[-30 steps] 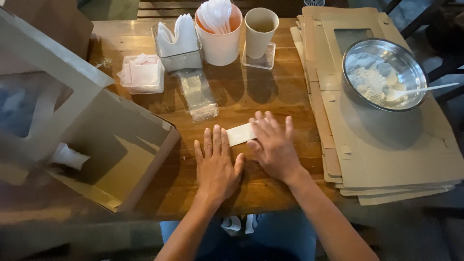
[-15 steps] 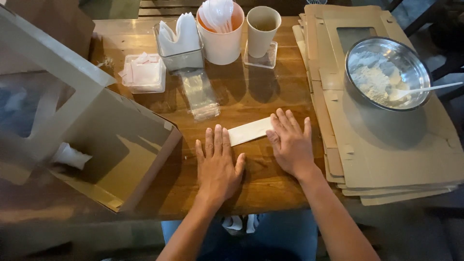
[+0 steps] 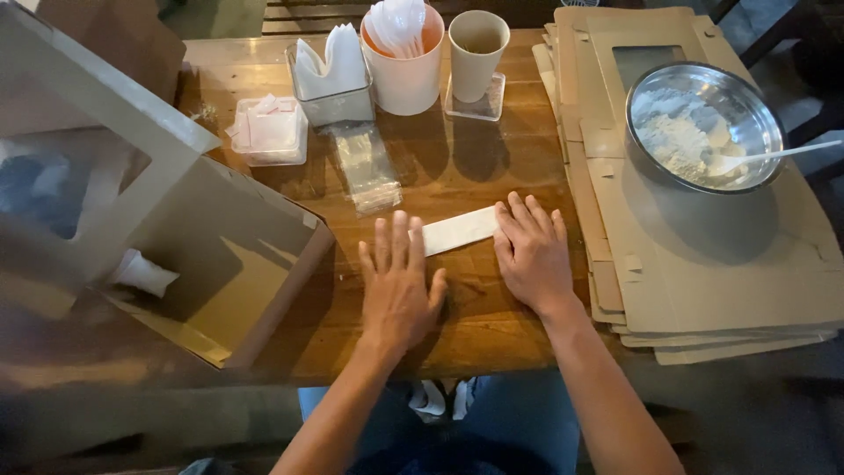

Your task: Folding a small card, inserting it into a plastic sleeve, and placing it inside a cardboard box which is then assembled.

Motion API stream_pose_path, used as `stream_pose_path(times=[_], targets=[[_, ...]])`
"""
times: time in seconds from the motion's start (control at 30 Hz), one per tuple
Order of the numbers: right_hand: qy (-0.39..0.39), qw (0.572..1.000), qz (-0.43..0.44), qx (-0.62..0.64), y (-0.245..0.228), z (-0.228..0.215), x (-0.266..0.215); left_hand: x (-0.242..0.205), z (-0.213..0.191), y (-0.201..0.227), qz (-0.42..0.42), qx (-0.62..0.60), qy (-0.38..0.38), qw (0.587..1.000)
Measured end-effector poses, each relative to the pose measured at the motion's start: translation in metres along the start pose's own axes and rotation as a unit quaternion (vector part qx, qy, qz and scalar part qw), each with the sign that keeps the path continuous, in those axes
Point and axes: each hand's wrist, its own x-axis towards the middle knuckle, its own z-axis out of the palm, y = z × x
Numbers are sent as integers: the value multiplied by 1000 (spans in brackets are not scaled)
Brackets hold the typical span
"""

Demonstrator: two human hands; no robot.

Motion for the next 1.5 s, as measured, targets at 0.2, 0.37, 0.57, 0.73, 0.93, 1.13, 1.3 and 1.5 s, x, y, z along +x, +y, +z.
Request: stream_pose_path(times=[0.2,0.37,0.57,0.73,0.93,1.13,1.3,1.5], targets=[[24,999,21,9,2,4,2,0,1,13,73,-38,-38,996],[54,998,23,5,-1,4,3,8,10,16,80,-33,-34,996],[79,997,17,-2,1,9,3,38,42,41,81,-32,1,996],[84,996,19,-3,6,13,4,47,59,50,41,-48,8,998],[72,997,30,8,-1,7,3,32,42,31,-2,-22,-9,1000],[67,997,41,-2,2,12,3,19,35,5,-27,1,0,1000],[117,993,-28,20,-8,0,2,15,31,4,-36,4,10,999],[-27,986,-165,-8,-33,13,5,14,37,2,-34,24,43,998]])
